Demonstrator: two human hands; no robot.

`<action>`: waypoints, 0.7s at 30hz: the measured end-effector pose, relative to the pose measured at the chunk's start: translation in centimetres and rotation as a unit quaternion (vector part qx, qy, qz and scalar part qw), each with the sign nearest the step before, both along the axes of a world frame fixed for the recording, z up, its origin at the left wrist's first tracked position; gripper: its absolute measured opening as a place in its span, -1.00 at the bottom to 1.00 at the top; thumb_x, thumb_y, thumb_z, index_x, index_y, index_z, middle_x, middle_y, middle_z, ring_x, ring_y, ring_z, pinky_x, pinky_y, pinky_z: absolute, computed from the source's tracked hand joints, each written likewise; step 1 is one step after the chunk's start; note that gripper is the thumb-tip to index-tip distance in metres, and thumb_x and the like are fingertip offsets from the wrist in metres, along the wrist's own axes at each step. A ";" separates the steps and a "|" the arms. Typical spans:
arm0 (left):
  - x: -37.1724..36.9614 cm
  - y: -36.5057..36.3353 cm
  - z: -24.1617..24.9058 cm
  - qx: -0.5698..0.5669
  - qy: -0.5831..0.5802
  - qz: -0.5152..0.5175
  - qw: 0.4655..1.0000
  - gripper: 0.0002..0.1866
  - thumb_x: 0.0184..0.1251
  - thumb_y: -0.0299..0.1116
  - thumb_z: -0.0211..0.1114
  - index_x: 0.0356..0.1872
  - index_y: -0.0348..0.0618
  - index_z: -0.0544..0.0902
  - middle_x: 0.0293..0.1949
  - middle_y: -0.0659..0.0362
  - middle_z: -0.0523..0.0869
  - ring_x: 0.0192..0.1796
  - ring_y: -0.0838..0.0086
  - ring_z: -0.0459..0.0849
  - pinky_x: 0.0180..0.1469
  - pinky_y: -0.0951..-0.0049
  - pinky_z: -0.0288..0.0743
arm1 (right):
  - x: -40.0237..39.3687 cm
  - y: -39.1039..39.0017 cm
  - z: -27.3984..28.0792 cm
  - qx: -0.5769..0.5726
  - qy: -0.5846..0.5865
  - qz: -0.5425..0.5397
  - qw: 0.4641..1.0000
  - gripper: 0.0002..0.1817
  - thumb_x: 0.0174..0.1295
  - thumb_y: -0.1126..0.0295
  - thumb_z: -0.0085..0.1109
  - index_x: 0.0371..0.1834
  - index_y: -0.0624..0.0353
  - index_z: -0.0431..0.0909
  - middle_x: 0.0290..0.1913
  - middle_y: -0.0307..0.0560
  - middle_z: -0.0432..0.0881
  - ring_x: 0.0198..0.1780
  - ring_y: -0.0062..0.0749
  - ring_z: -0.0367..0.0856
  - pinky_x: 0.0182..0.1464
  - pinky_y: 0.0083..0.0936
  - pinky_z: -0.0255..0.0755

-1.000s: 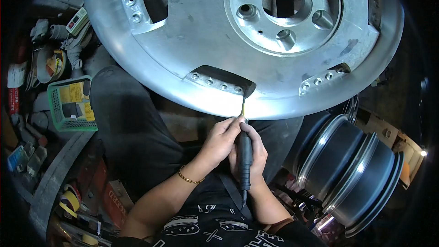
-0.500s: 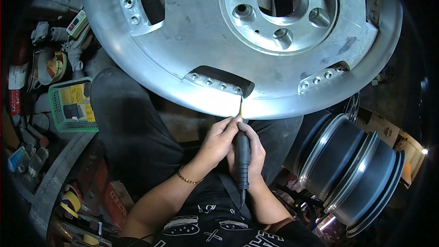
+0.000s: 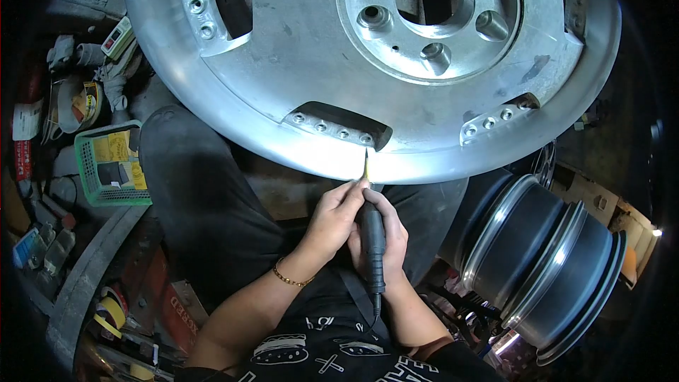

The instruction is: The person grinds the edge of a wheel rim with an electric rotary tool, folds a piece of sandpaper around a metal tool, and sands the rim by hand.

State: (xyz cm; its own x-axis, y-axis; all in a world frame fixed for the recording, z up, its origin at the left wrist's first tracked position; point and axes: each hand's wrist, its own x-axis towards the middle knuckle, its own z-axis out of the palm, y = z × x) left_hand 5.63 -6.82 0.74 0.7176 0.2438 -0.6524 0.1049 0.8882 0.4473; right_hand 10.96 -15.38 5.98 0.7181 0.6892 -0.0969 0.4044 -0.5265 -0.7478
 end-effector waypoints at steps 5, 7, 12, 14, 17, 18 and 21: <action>0.0 0.1 0.0 -0.003 0.002 0.003 1.000 -0.67 0.60 -0.21 0.10 -0.12 -0.33 0.64 -0.32 0.38 0.54 -0.24 0.73 0.40 -0.17 0.63 0.35 | -0.2 0.3 0.0 0.004 0.027 -0.002 1.000 -0.41 0.01 0.62 0.31 0.21 0.34 0.44 -0.09 0.20 0.62 -0.12 -0.01 0.68 -0.01 -0.33 0.55; 0.1 0.1 0.0 -0.018 0.004 -0.001 1.000 -0.67 0.60 -0.22 0.10 -0.12 -0.32 0.64 -0.32 0.38 0.54 -0.25 0.73 0.40 -0.17 0.64 0.35 | -0.1 0.1 0.0 0.000 0.024 -0.007 1.000 -0.41 0.00 0.62 0.31 0.21 0.34 0.44 -0.09 0.20 0.62 -0.11 -0.01 0.68 -0.01 -0.33 0.55; -0.7 0.0 -0.9 -0.012 -0.016 0.008 1.000 -0.72 0.59 -0.25 0.13 -0.06 -0.28 0.66 -0.26 0.33 0.63 -0.22 0.72 0.51 -0.14 0.64 0.41 | -0.2 0.2 -0.2 0.005 0.036 0.009 0.999 -0.41 0.00 0.62 0.31 0.20 0.35 0.44 -0.06 0.25 0.62 -0.05 0.05 0.68 0.04 -0.30 0.54; -0.8 0.2 -0.7 -0.011 -0.002 0.010 1.000 -0.72 0.59 -0.26 0.13 -0.04 -0.28 0.65 -0.26 0.33 0.63 -0.23 0.72 0.52 -0.13 0.64 0.42 | -0.2 0.4 -0.2 0.011 0.054 0.013 0.998 -0.40 0.00 0.62 0.31 0.20 0.35 0.44 -0.05 0.25 0.61 -0.05 0.07 0.67 0.05 -0.29 0.53; -0.5 0.1 -0.7 -0.013 -0.006 0.015 1.000 -0.73 0.59 -0.26 0.12 -0.05 -0.28 0.65 -0.26 0.33 0.63 -0.23 0.71 0.52 -0.13 0.65 0.42 | -0.1 0.3 -0.2 0.018 0.020 0.028 0.999 -0.40 0.00 0.62 0.31 0.21 0.35 0.43 -0.04 0.26 0.61 -0.05 0.06 0.67 0.05 -0.29 0.53; -0.2 0.1 -0.3 -0.006 -0.006 0.008 1.000 -0.73 0.59 -0.26 0.11 -0.11 -0.28 0.65 -0.29 0.36 0.58 -0.24 0.73 0.46 -0.14 0.65 0.38 | -0.2 0.2 0.0 0.009 0.032 0.012 0.999 -0.39 0.00 0.62 0.31 0.22 0.35 0.43 -0.03 0.27 0.61 -0.05 0.07 0.67 0.05 -0.29 0.53; -0.3 0.0 -0.4 -0.001 -0.006 0.008 1.000 -0.73 0.59 -0.26 0.11 -0.11 -0.28 0.65 -0.29 0.35 0.58 -0.23 0.73 0.46 -0.14 0.65 0.39 | -0.2 0.0 -0.2 0.006 0.048 0.000 0.999 -0.39 0.00 0.62 0.30 0.23 0.35 0.43 -0.02 0.28 0.60 -0.04 0.07 0.67 0.06 -0.28 0.53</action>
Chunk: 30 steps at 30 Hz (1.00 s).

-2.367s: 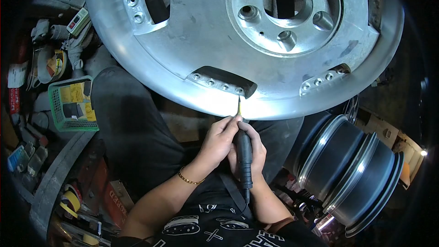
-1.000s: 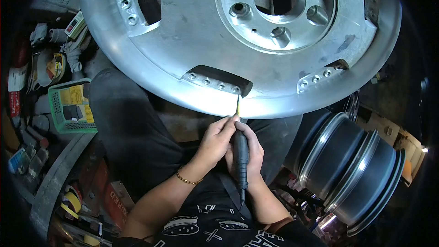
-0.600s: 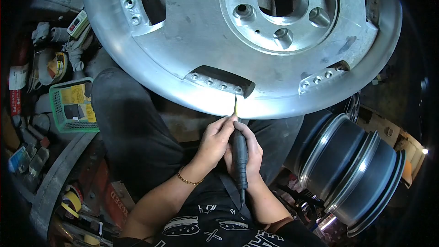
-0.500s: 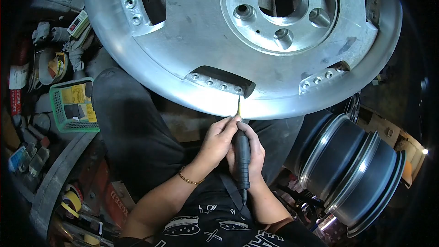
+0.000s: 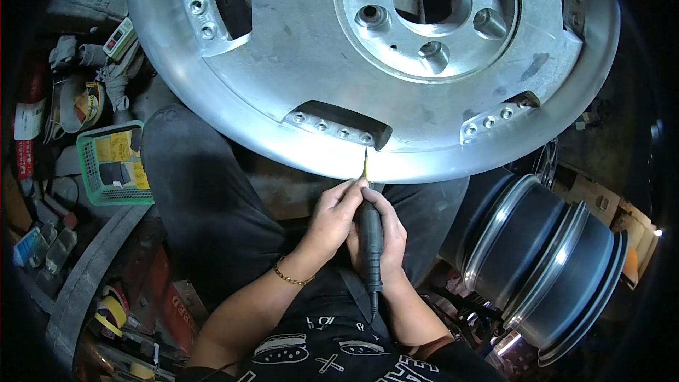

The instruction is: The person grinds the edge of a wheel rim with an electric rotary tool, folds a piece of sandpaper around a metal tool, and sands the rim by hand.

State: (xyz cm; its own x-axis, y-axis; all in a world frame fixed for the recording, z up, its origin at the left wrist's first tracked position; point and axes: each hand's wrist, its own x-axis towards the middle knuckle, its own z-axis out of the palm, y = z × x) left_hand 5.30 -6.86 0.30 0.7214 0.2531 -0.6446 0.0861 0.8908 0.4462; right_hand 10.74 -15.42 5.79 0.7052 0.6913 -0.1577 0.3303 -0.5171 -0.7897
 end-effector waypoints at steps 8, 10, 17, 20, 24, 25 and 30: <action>-0.5 0.3 -0.2 -0.019 0.001 0.016 1.000 -0.73 0.59 -0.26 0.12 -0.07 -0.27 0.65 -0.23 0.30 0.64 -0.21 0.70 0.54 -0.12 0.64 0.43 | -0.1 0.3 -0.3 0.016 -0.008 0.019 1.000 -0.39 0.01 0.62 0.31 0.22 0.37 0.43 -0.02 0.28 0.60 -0.03 0.09 0.65 0.08 -0.27 0.52; -0.2 0.2 -0.1 -0.014 -0.002 0.005 1.000 -0.73 0.59 -0.26 0.12 -0.06 -0.27 0.65 -0.23 0.30 0.64 -0.21 0.70 0.54 -0.12 0.63 0.44 | 0.0 0.1 -0.1 0.013 -0.012 0.014 1.000 -0.39 0.00 0.62 0.31 0.22 0.37 0.43 -0.02 0.29 0.60 -0.03 0.09 0.66 0.08 -0.27 0.53; -1.2 1.2 0.1 -0.048 0.013 0.046 0.998 -0.73 0.58 -0.26 0.12 -0.05 -0.27 0.64 -0.24 0.29 0.64 -0.21 0.69 0.55 -0.11 0.63 0.45 | -0.2 1.1 -0.5 0.042 0.004 0.039 0.998 -0.35 -0.01 0.63 0.30 0.25 0.35 0.41 -0.01 0.28 0.59 -0.06 0.08 0.66 0.03 -0.29 0.53; -0.8 1.0 0.0 -0.034 0.008 0.028 0.999 -0.73 0.59 -0.25 0.12 -0.05 -0.25 0.65 -0.24 0.30 0.63 -0.21 0.70 0.54 -0.11 0.63 0.44 | 0.0 1.0 -0.5 0.044 -0.031 0.045 0.998 -0.36 -0.01 0.63 0.31 0.24 0.35 0.41 -0.04 0.27 0.59 -0.09 0.06 0.66 0.01 -0.28 0.53; -0.1 0.3 -0.2 -0.017 0.012 0.005 1.000 -0.73 0.59 -0.24 0.12 -0.06 -0.24 0.65 -0.25 0.32 0.61 -0.23 0.71 0.51 -0.12 0.64 0.43 | 0.2 0.4 0.0 0.012 -0.017 0.018 1.000 -0.37 -0.01 0.63 0.30 0.24 0.35 0.41 -0.05 0.28 0.60 -0.09 0.10 0.65 0.02 -0.27 0.54; -0.1 0.4 0.0 -0.018 0.019 0.003 1.000 -0.73 0.59 -0.24 0.13 -0.07 -0.24 0.65 -0.25 0.33 0.61 -0.23 0.71 0.51 -0.13 0.64 0.42 | 0.2 0.5 0.0 0.012 -0.017 0.018 1.000 -0.37 -0.01 0.63 0.30 0.24 0.35 0.41 -0.05 0.28 0.60 -0.09 0.10 0.65 0.02 -0.27 0.54; -1.4 1.5 0.0 -0.044 0.005 0.031 0.999 -0.72 0.59 -0.24 0.12 -0.06 -0.26 0.64 -0.24 0.31 0.61 -0.19 0.70 0.51 -0.10 0.63 0.41 | 0.1 1.5 -0.5 0.044 -0.003 0.050 0.998 -0.39 0.00 0.61 0.32 0.22 0.34 0.43 -0.02 0.24 0.62 -0.03 0.03 0.67 0.06 -0.30 0.53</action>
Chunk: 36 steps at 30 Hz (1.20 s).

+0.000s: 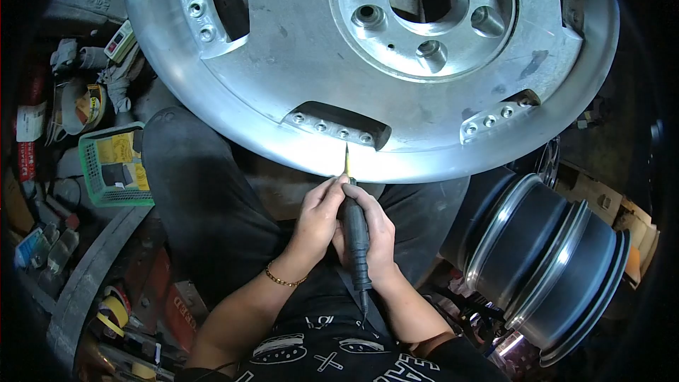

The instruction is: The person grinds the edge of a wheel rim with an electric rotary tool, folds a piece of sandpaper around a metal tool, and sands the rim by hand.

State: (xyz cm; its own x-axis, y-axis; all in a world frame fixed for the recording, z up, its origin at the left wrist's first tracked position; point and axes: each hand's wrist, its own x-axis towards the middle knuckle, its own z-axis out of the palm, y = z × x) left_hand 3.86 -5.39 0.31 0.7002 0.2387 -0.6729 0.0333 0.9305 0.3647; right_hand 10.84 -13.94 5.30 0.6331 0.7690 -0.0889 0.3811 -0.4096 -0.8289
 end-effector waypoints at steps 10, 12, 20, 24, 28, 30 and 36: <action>0.8 -0.5 0.5 0.013 0.017 0.007 1.000 -0.72 0.60 -0.25 0.11 -0.07 -0.27 0.65 -0.25 0.32 0.60 -0.18 0.71 0.49 -0.10 0.63 0.39 | -0.1 -0.2 0.4 -0.030 0.025 -0.018 0.999 -0.37 0.00 0.60 0.32 0.24 0.34 0.41 -0.03 0.29 0.59 -0.04 0.11 0.65 0.05 -0.25 0.53; -0.1 0.5 0.7 0.007 0.025 0.037 0.999 -0.71 0.59 -0.24 0.11 -0.07 -0.27 0.65 -0.26 0.33 0.60 -0.19 0.70 0.48 -0.11 0.63 0.38 | -0.3 0.9 0.1 0.000 0.018 0.011 1.000 -0.37 0.01 0.60 0.30 0.25 0.35 0.41 0.01 0.32 0.58 -0.01 0.16 0.63 0.07 -0.24 0.52; 0.2 0.7 1.3 0.001 0.047 0.044 0.998 -0.71 0.58 -0.24 0.12 -0.07 -0.28 0.65 -0.24 0.32 0.61 -0.18 0.70 0.49 -0.10 0.63 0.39 | -0.4 1.0 0.4 -0.009 0.034 0.011 0.999 -0.36 0.00 0.59 0.26 0.26 0.35 0.40 0.06 0.34 0.57 0.03 0.20 0.61 0.11 -0.21 0.50; 0.1 0.8 1.3 -0.009 0.045 0.038 0.998 -0.72 0.58 -0.24 0.12 -0.09 -0.27 0.65 -0.26 0.34 0.60 -0.20 0.71 0.48 -0.12 0.63 0.38 | -0.4 1.2 0.3 -0.008 0.009 0.013 1.000 -0.35 -0.03 0.62 0.27 0.25 0.34 0.40 0.01 0.31 0.58 -0.04 0.16 0.63 0.05 -0.22 0.53; -1.2 2.0 0.7 0.020 0.028 0.074 0.997 -0.72 0.58 -0.24 0.12 -0.09 -0.28 0.65 -0.23 0.31 0.60 -0.19 0.69 0.49 -0.11 0.63 0.38 | -1.0 2.7 -0.4 0.026 0.020 0.031 0.999 -0.35 0.00 0.59 0.29 0.26 0.33 0.40 0.01 0.32 0.58 -0.04 0.18 0.63 0.04 -0.22 0.53; -1.5 2.5 0.7 0.036 0.033 0.082 0.995 -0.71 0.58 -0.24 0.12 -0.08 -0.28 0.65 -0.23 0.31 0.61 -0.18 0.69 0.49 -0.11 0.63 0.38 | -1.2 3.4 -0.5 0.030 0.026 0.036 0.999 -0.35 0.00 0.58 0.30 0.26 0.33 0.40 0.01 0.33 0.58 -0.04 0.18 0.63 0.03 -0.22 0.54; -2.4 3.6 0.1 0.084 0.027 0.105 0.991 -0.73 0.60 -0.30 0.05 -0.08 -0.29 0.64 -0.24 0.24 0.63 -0.23 0.63 0.56 -0.08 0.60 0.44 | -1.8 5.0 -0.9 0.045 0.035 0.053 0.997 -0.36 0.01 0.57 0.29 0.26 0.32 0.40 0.04 0.34 0.58 -0.02 0.24 0.63 0.03 -0.19 0.54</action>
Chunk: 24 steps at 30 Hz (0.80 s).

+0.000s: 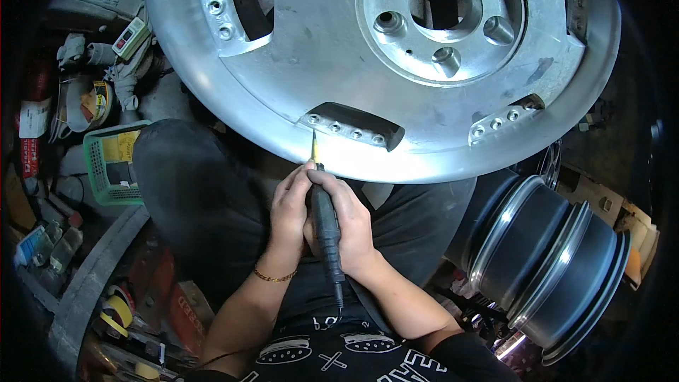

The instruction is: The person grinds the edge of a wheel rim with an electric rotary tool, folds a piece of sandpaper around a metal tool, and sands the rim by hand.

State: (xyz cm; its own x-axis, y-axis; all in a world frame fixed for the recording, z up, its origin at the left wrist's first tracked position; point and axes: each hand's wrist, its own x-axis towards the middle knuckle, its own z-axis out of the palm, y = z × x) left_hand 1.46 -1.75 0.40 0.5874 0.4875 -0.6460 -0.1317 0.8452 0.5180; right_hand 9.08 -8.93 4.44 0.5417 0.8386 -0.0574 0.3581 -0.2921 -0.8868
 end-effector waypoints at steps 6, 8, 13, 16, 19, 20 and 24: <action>-0.8 0.6 -1.3 0.114 0.048 0.010 0.992 -0.71 0.53 -0.25 0.16 -0.11 -0.31 0.68 -0.27 0.29 0.64 -0.22 0.68 0.51 -0.13 0.63 0.39 | -0.3 1.5 0.2 0.021 -0.006 0.010 1.000 -0.37 0.01 0.55 0.28 0.26 0.32 0.40 0.06 0.35 0.57 0.01 0.29 0.62 0.04 -0.13 0.55; -0.8 0.8 -1.4 0.115 0.059 0.005 0.992 -0.71 0.53 -0.24 0.17 -0.13 -0.30 0.68 -0.29 0.30 0.63 -0.24 0.68 0.50 -0.15 0.63 0.38 | -0.4 1.7 -0.1 0.024 -0.006 0.013 1.000 -0.37 0.01 0.55 0.29 0.26 0.32 0.40 0.06 0.35 0.57 0.02 0.29 0.61 0.04 -0.13 0.55; -1.0 1.1 -1.2 0.117 0.030 -0.005 0.993 -0.71 0.51 -0.24 0.19 -0.17 -0.31 0.69 -0.29 0.31 0.64 -0.23 0.68 0.51 -0.14 0.63 0.38 | -0.5 1.6 0.1 0.013 0.011 0.010 1.000 -0.36 0.02 0.54 0.29 0.27 0.31 0.39 0.07 0.35 0.56 0.03 0.30 0.61 0.03 -0.11 0.55; -0.5 0.3 -1.1 0.055 0.037 0.001 0.998 -0.72 0.51 -0.26 0.18 -0.14 -0.32 0.69 -0.27 0.29 0.65 -0.21 0.68 0.53 -0.12 0.63 0.40 | -0.4 0.6 0.2 -0.003 0.009 0.000 1.000 -0.37 0.04 0.54 0.28 0.27 0.31 0.39 0.08 0.36 0.56 0.04 0.29 0.60 0.05 -0.12 0.55; 0.4 -0.3 -0.2 0.095 0.025 -0.016 0.995 -0.70 0.52 -0.26 0.18 -0.07 -0.34 0.69 -0.24 0.28 0.66 -0.20 0.67 0.53 -0.11 0.62 0.41 | 0.0 -0.6 0.4 -0.011 0.004 -0.007 1.000 -0.36 0.04 0.54 0.28 0.28 0.31 0.39 0.08 0.36 0.56 0.06 0.28 0.61 0.07 -0.14 0.54; 0.7 -0.1 0.4 -0.048 0.052 -0.015 0.997 -0.74 0.57 -0.24 0.12 -0.15 -0.22 0.66 -0.28 0.29 0.63 -0.25 0.66 0.54 -0.15 0.60 0.41 | 0.1 -0.9 0.5 -0.014 -0.004 -0.008 1.000 -0.36 0.04 0.54 0.29 0.28 0.32 0.39 0.08 0.36 0.56 0.07 0.27 0.61 0.08 -0.16 0.54; 1.2 -0.8 0.5 -0.078 0.028 -0.039 0.996 -0.74 0.56 -0.24 0.13 -0.14 -0.21 0.67 -0.28 0.31 0.63 -0.24 0.68 0.55 -0.14 0.62 0.41 | 0.5 -1.6 0.7 -0.019 -0.018 -0.017 1.000 -0.36 0.03 0.56 0.31 0.27 0.34 0.39 0.05 0.37 0.57 0.04 0.24 0.62 0.09 -0.19 0.53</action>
